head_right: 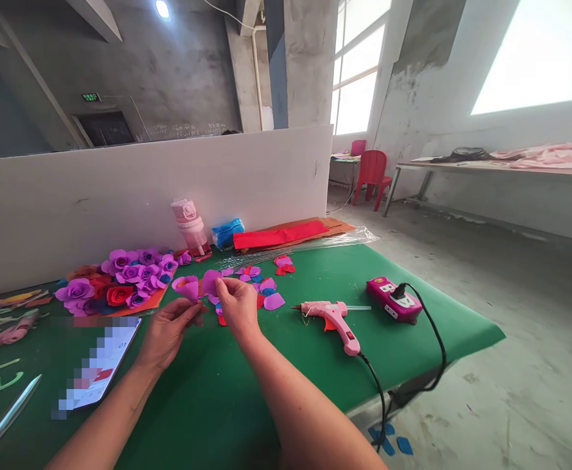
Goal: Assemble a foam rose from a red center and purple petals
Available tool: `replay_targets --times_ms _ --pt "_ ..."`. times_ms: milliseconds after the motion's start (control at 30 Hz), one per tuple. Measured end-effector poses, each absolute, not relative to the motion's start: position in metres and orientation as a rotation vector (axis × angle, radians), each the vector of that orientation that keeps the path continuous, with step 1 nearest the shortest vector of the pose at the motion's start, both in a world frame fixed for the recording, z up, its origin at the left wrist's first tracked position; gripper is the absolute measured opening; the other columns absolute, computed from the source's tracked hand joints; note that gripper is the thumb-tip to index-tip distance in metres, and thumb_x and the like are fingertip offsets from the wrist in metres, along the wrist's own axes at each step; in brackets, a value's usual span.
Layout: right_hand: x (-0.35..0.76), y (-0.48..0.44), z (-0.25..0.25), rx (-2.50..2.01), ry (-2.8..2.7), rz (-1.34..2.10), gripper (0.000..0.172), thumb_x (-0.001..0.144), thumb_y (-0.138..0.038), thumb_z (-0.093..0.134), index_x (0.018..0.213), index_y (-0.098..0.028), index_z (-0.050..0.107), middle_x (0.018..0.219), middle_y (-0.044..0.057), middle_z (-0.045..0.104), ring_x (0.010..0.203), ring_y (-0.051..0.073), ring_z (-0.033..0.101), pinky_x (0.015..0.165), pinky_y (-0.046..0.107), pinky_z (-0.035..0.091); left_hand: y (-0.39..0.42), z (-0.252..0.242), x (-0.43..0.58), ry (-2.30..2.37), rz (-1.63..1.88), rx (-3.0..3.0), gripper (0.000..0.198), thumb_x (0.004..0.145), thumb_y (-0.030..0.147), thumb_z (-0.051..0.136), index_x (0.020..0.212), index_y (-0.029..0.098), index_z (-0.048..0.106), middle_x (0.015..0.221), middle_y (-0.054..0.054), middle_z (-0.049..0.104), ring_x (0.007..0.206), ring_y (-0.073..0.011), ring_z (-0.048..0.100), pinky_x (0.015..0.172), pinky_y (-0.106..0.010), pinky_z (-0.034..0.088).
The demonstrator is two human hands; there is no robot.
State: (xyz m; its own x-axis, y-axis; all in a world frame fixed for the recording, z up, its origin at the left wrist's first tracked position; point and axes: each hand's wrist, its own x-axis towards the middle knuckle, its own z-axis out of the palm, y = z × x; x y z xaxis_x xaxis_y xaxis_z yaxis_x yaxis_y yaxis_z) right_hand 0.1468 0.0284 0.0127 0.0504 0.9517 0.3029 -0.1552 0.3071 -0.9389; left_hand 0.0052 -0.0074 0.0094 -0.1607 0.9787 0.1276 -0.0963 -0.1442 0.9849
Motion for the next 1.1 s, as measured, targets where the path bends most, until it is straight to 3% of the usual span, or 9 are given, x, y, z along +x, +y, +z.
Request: replay_targets --times_ms 600,867,1100 --pt "0.143 0.0266 0.0141 -0.679 -1.256 1.188 0.036 0.081 -0.046 0.058 0.07 -0.016 0.072 0.06 0.001 0.06 0.057 0.012 0.051 0.057 0.024 0.042 -0.0099 0.0105 0.0085 1.211 1.448 1.325 0.023 0.064 0.036 0.081 0.071 0.017 0.072 0.068 -0.001 0.071 0.054 -0.0122 0.058 0.058 -0.027 0.05" --pt "0.1434 0.0272 0.0117 -0.689 -1.281 1.205 0.037 0.081 -0.048 0.058 0.078 -0.016 0.075 0.063 0.002 0.066 0.06 0.015 0.057 0.06 0.026 0.047 -0.011 0.0125 0.0094 1.227 1.442 1.317 0.026 0.064 0.038 0.081 0.074 0.016 0.072 0.068 -0.002 0.072 0.053 -0.0128 0.057 0.058 -0.028 0.051" --pt "0.1435 0.0259 0.0124 -0.689 -1.279 1.193 0.037 0.081 -0.049 0.058 0.071 -0.017 0.073 0.064 0.003 0.065 0.061 0.015 0.057 0.062 0.026 0.046 -0.0091 0.0094 0.0075 1.245 1.463 1.32 0.025 0.064 0.039 0.08 0.073 0.017 0.072 0.068 -0.002 0.072 0.054 -0.0136 0.059 0.058 -0.028 0.051"
